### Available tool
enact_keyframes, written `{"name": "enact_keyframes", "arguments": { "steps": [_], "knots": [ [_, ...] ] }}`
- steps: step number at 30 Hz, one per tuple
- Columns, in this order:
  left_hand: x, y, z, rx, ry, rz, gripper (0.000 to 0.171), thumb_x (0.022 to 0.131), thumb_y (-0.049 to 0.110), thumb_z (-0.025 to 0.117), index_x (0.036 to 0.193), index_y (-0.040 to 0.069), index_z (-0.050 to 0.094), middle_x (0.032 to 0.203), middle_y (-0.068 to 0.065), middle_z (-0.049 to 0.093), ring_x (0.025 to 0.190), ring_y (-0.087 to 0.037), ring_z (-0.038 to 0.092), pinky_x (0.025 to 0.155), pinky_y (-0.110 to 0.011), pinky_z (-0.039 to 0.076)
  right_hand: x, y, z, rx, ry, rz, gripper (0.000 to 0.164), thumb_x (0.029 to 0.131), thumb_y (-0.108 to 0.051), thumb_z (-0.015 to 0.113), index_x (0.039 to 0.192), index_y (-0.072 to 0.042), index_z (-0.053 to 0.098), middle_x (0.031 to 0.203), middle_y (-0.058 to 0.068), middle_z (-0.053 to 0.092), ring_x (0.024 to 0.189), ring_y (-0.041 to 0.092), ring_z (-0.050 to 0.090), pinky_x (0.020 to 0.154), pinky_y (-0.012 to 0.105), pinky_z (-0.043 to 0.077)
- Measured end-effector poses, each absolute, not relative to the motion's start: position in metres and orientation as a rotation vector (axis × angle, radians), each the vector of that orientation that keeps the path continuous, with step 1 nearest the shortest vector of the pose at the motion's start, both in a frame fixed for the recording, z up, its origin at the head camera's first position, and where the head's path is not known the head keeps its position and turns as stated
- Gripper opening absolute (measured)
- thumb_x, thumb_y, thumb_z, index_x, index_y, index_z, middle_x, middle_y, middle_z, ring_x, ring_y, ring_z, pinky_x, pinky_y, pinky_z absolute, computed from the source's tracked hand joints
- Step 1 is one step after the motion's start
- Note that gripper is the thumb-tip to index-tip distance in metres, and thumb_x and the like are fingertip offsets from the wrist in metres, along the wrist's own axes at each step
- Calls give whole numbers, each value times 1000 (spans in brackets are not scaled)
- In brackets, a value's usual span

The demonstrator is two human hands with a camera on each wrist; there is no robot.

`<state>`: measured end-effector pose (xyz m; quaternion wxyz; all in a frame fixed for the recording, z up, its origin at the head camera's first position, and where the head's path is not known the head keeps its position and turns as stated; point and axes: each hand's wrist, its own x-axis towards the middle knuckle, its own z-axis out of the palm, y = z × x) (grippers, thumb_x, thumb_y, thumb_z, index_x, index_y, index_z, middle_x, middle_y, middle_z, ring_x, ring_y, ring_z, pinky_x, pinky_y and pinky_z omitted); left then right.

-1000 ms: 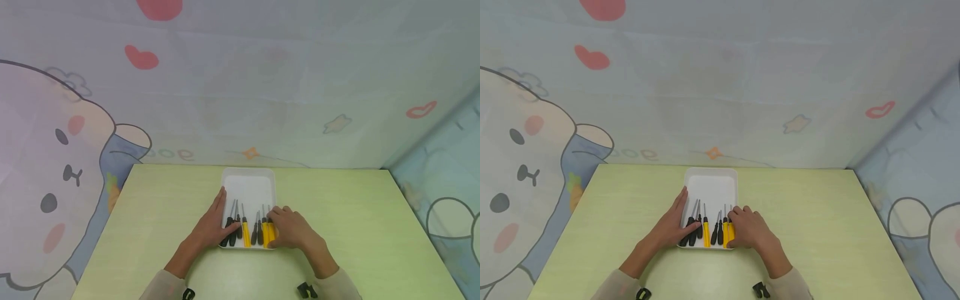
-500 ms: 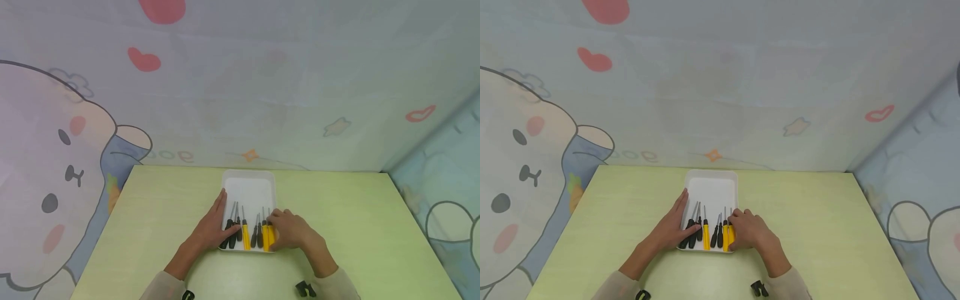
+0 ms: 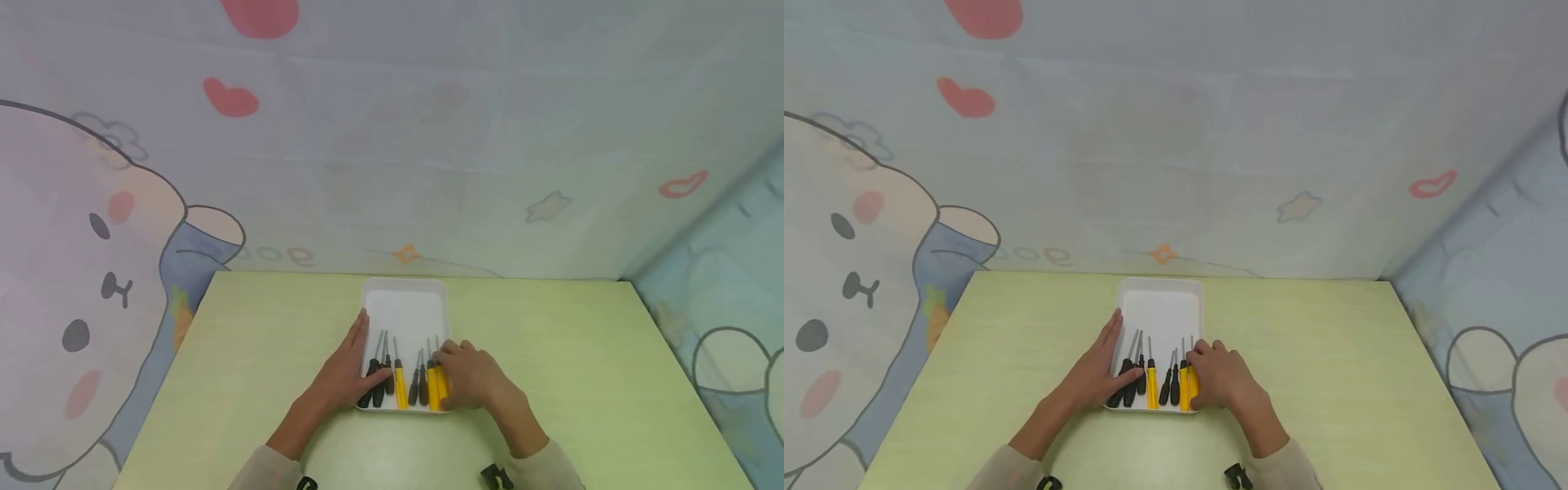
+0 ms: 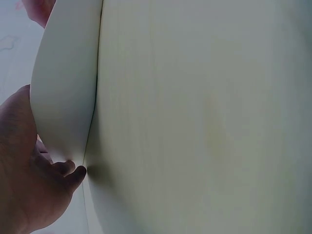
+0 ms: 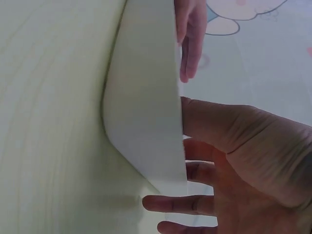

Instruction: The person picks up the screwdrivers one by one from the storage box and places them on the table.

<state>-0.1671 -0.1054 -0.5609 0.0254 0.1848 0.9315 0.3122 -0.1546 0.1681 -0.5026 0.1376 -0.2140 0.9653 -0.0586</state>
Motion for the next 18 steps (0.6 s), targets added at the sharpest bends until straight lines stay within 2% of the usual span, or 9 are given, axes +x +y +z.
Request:
{"name": "enact_keyframes", "arguments": {
  "steps": [5,13,18],
  "knots": [
    [-167,-106,-563,550,2853,1029,110,98,55,71,171,9,3,179,-5,0,158,-33,28,118,-52,40,-154,168,-507,-641,2831,-149,79,68,-40,98,137,-12,69,129,3,62,101,24,53,77,42,53],
    [-168,-108,-568,549,2801,1123,103,102,58,62,172,15,1,178,5,-2,161,-24,20,123,-50,34,-154,168,-510,-632,2816,-150,85,67,-43,99,139,-10,68,132,5,61,101,24,52,79,41,53],
    [-167,-108,-568,513,2798,1134,104,101,61,60,172,14,0,178,6,-9,159,-29,27,119,-52,39,-155,167,-509,-621,2814,-177,85,65,-41,101,137,-10,67,130,6,60,102,25,52,81,43,53]
  ]
}}
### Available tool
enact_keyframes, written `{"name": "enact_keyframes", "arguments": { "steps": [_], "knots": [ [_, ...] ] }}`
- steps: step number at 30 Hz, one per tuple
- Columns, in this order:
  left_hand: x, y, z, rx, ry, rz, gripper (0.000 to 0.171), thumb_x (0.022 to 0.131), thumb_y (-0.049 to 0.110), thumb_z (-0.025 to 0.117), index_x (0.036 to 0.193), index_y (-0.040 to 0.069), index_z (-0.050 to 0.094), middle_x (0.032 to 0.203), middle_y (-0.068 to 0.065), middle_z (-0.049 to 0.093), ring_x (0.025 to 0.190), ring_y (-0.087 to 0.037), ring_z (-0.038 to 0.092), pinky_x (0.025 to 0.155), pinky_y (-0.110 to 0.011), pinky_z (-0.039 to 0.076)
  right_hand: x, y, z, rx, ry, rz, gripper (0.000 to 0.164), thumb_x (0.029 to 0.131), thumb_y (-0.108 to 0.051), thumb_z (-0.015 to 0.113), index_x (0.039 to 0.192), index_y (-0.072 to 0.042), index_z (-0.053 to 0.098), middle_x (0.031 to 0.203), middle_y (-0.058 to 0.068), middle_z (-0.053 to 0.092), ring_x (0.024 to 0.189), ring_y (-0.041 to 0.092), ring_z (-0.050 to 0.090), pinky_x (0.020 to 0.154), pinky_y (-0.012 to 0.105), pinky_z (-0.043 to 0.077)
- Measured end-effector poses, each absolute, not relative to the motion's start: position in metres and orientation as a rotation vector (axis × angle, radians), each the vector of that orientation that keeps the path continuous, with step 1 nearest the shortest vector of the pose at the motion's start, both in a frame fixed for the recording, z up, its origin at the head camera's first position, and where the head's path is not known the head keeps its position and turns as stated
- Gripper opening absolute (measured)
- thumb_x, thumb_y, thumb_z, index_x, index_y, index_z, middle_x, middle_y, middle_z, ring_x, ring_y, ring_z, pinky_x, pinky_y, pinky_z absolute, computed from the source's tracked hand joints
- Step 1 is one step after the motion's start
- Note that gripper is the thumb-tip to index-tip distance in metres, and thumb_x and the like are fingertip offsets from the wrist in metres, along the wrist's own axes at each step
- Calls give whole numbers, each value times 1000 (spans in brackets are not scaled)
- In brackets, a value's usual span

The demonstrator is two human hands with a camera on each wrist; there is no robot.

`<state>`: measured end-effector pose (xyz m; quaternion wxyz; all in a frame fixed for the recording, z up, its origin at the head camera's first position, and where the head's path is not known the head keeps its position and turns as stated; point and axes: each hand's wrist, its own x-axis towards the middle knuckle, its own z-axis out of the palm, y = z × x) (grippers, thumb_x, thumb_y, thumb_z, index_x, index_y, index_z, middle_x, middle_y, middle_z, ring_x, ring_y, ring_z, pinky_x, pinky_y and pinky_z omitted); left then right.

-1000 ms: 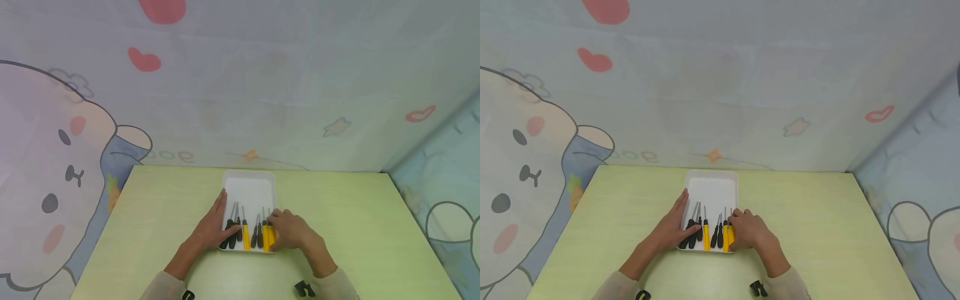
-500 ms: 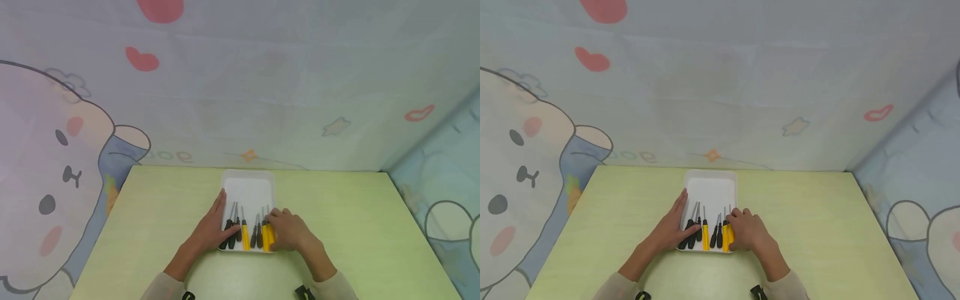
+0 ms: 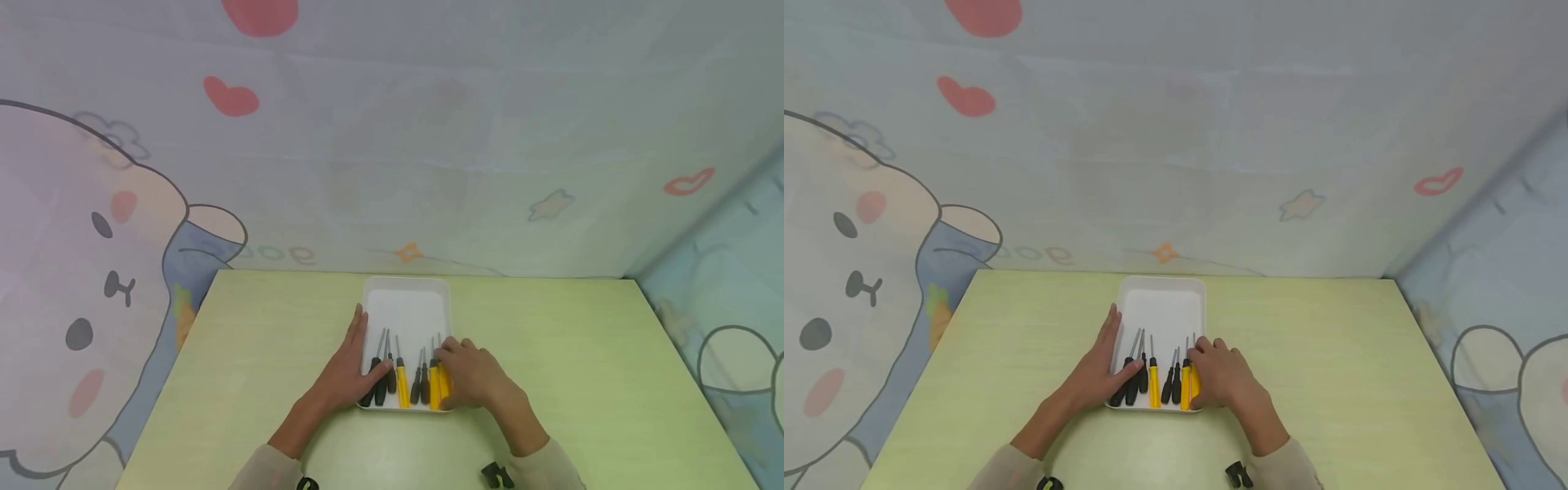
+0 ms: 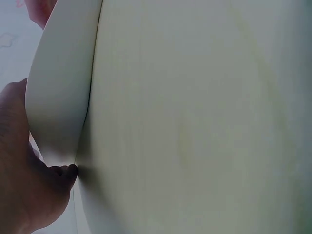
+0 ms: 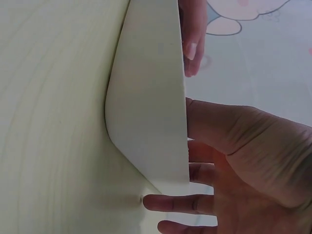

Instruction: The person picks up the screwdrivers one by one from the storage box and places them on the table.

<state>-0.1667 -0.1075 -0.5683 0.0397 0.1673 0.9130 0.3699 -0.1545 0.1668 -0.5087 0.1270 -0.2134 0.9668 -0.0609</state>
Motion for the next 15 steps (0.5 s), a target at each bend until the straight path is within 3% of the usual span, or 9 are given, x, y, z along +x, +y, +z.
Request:
{"name": "enact_keyframes", "arguments": {
  "steps": [7,15],
  "knots": [
    [-166,-108,-569,456,2780,1155,106,100,59,64,172,13,0,179,3,-7,151,-34,40,114,-53,44,-154,170,-511,-637,2820,-215,83,66,-40,100,136,-9,67,130,6,60,103,25,52,82,43,52],
    [-163,-108,-562,450,2739,1260,105,100,52,69,171,8,5,179,-7,1,161,-32,20,124,-55,29,-155,176,-517,-668,2821,-297,84,68,-44,98,137,-8,66,131,7,60,107,26,53,84,44,52]
  ]
}}
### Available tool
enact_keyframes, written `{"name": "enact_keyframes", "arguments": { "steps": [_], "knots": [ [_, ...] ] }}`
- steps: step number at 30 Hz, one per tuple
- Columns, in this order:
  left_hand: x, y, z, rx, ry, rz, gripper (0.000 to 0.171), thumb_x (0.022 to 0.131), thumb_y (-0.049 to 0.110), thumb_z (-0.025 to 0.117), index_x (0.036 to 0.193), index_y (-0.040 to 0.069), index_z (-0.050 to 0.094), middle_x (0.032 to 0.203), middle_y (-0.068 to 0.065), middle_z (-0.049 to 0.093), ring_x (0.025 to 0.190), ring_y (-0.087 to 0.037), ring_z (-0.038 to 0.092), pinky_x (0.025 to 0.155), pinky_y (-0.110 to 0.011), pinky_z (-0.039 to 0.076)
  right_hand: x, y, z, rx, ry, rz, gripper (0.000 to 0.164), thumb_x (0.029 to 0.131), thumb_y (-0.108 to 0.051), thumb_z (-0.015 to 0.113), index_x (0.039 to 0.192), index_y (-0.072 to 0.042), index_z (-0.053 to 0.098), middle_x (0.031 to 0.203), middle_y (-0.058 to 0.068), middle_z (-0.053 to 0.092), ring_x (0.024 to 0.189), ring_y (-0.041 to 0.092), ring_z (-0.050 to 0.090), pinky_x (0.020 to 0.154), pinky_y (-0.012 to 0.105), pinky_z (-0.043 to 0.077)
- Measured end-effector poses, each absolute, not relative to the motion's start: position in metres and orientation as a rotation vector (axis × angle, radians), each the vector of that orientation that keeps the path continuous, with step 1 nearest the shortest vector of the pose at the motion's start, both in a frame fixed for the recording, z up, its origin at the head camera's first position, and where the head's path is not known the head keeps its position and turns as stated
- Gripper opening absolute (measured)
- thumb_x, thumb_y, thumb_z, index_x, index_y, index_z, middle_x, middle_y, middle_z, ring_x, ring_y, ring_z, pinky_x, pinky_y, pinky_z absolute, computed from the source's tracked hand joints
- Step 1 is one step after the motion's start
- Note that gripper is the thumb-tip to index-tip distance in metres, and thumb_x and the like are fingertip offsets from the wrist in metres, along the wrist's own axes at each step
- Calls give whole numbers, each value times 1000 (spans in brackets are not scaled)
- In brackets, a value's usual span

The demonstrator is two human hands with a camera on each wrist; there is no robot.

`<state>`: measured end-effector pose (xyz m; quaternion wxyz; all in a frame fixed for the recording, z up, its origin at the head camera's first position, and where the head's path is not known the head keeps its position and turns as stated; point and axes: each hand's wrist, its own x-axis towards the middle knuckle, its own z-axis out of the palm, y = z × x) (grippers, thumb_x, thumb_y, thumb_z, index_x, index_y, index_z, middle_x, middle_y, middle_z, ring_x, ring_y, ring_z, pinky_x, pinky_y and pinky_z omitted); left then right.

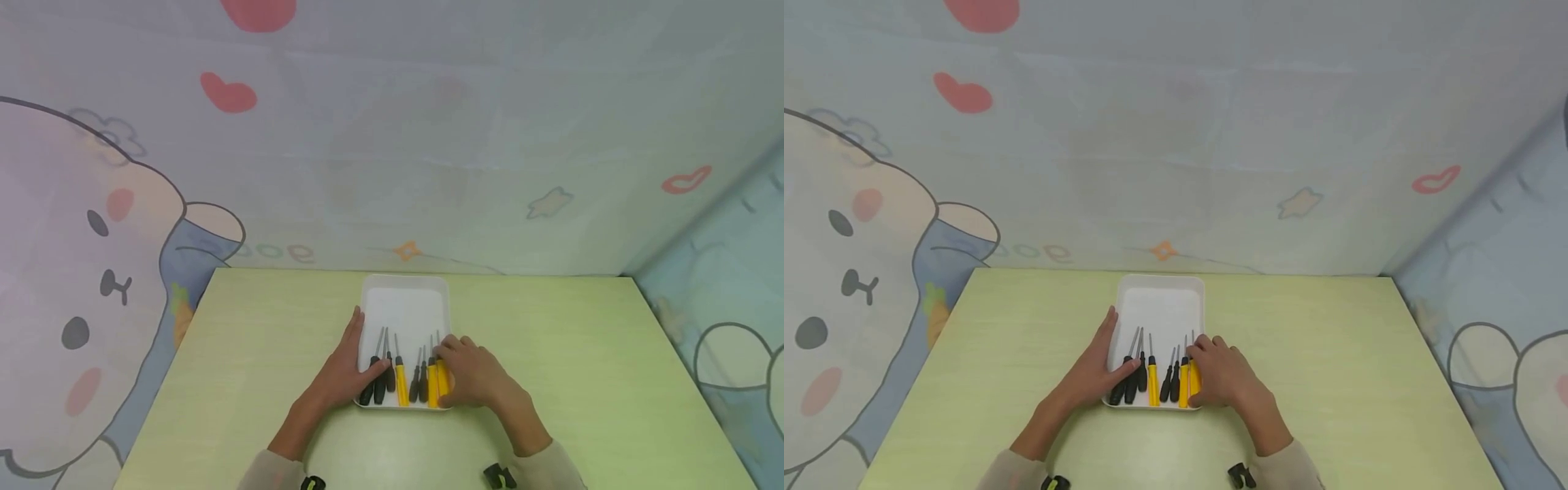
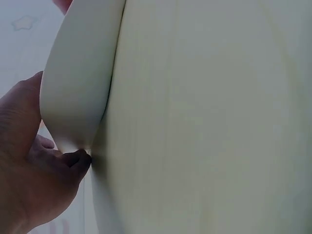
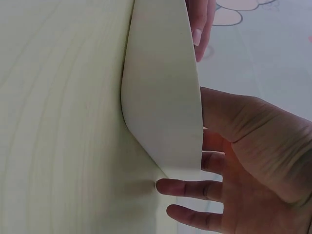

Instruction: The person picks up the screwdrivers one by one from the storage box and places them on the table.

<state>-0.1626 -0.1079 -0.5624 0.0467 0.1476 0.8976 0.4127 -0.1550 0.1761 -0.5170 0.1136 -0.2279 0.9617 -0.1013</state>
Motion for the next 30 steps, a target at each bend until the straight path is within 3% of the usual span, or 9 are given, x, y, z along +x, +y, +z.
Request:
{"name": "enact_keyframes", "arguments": {
  "steps": [5,16,30],
  "knots": [
    [-161,-107,-560,461,2714,1255,109,99,49,72,171,6,3,178,-11,2,162,-31,15,127,-52,24,-152,180,-520,-669,2825,-323,84,69,-44,98,137,-8,66,133,8,60,110,27,54,86,45,53],
    [-162,-110,-556,436,2682,1267,114,96,49,76,171,13,-2,178,-4,0,162,-24,12,128,-48,22,-147,182,-521,-675,2849,-429,83,70,-41,97,138,-5,65,135,10,61,112,29,53,88,47,52],
    [-161,-110,-558,447,2678,1223,106,96,52,75,171,11,12,179,-3,5,160,-32,21,123,-56,31,-148,184,-524,-682,2839,-440,82,72,-41,95,140,-5,64,137,9,60,116,28,54,93,48,52]
  ]
}}
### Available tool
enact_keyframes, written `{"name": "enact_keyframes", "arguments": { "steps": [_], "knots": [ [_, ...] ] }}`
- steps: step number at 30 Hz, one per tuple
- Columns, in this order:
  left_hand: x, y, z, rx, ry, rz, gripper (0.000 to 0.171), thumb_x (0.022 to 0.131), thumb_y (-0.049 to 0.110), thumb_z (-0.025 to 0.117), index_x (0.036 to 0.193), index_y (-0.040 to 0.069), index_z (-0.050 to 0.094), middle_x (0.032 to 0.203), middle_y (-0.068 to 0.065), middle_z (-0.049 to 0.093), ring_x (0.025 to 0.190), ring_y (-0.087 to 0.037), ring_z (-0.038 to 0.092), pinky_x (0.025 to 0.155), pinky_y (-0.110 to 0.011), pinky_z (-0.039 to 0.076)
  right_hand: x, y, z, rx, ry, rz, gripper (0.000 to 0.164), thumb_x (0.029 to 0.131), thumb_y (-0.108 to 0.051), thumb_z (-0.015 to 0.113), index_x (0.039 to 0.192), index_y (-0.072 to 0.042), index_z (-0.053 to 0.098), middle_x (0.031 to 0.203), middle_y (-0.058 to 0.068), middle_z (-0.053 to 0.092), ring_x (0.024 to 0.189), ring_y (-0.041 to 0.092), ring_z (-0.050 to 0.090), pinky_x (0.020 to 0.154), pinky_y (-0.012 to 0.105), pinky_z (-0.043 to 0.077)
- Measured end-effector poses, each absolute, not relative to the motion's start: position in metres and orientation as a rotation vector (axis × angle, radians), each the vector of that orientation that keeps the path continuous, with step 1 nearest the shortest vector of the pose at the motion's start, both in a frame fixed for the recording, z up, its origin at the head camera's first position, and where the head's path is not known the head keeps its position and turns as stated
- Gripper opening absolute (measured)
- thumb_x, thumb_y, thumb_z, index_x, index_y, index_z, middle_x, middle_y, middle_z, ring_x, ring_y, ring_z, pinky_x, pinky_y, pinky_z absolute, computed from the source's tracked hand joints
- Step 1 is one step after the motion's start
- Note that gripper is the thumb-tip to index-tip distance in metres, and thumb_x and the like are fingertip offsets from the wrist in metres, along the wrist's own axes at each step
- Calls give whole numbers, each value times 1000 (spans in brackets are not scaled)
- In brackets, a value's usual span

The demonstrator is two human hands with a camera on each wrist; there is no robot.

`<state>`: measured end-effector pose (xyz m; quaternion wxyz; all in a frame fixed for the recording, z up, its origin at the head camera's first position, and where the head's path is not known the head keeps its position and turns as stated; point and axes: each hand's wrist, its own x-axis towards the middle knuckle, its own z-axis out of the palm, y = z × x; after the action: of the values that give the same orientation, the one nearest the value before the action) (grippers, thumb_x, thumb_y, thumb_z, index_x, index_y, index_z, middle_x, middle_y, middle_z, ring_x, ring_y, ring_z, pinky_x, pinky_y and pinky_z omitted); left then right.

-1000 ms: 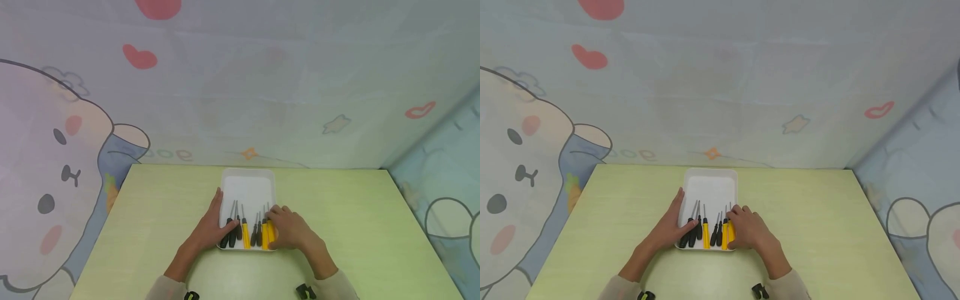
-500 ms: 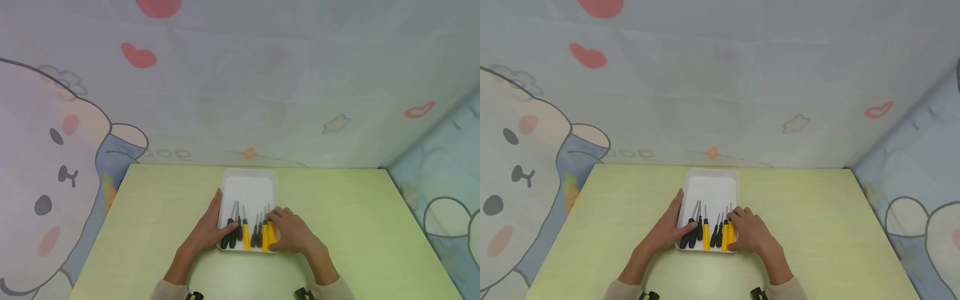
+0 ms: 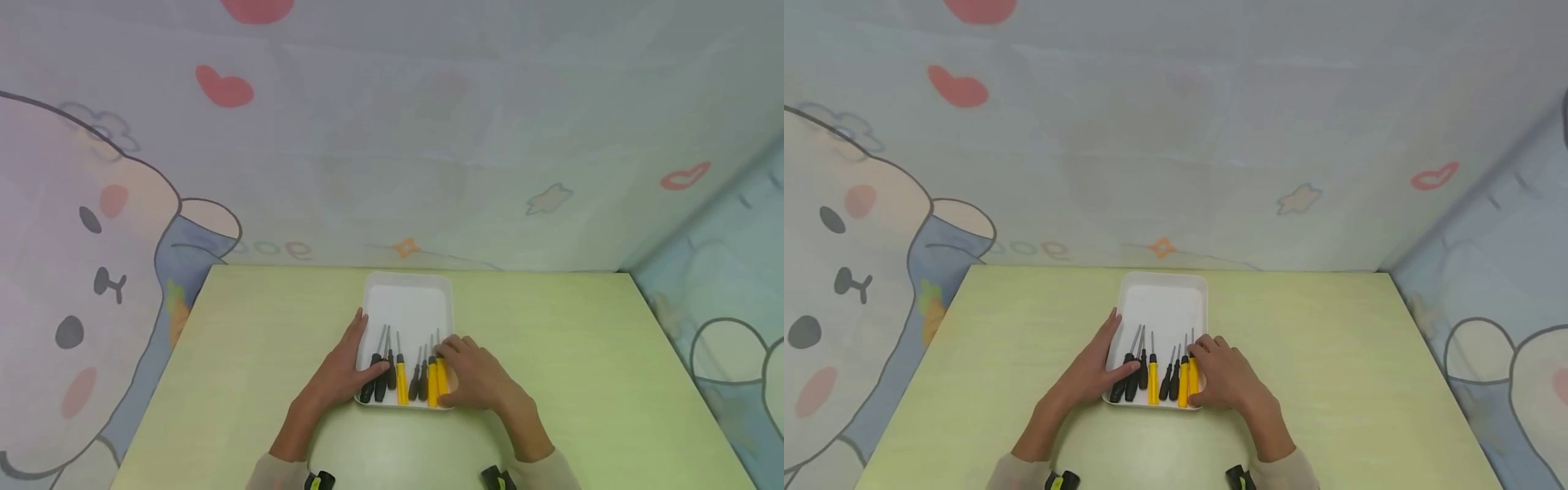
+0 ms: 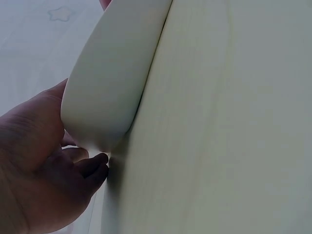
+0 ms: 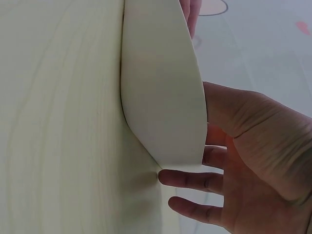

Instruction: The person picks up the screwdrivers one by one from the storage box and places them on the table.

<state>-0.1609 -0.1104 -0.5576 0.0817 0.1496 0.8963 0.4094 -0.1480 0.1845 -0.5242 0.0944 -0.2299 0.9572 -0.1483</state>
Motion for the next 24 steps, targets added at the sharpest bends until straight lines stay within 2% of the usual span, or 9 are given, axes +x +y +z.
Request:
{"name": "enact_keyframes", "arguments": {
  "steps": [8,15,24],
  "knots": [
    [-162,-109,-555,447,2691,1188,108,96,53,75,171,9,11,179,-5,3,160,-34,22,122,-57,32,-151,187,-522,-689,2848,-463,82,72,-40,95,139,-5,64,137,9,60,115,27,54,94,47,52],
    [-161,-109,-554,461,2693,1207,110,95,52,76,170,5,10,179,-8,3,159,-38,24,119,-59,35,-152,192,-522,-675,2863,-561,86,73,-38,95,143,-3,61,143,9,58,122,28,54,105,47,50],
    [-161,-107,-557,453,2709,1202,109,96,51,76,170,5,10,179,-8,3,157,-39,29,116,-59,39,-149,194,-514,-705,2872,-639,88,73,-40,96,145,-3,60,144,9,57,123,28,54,105,49,50]
  ]
}}
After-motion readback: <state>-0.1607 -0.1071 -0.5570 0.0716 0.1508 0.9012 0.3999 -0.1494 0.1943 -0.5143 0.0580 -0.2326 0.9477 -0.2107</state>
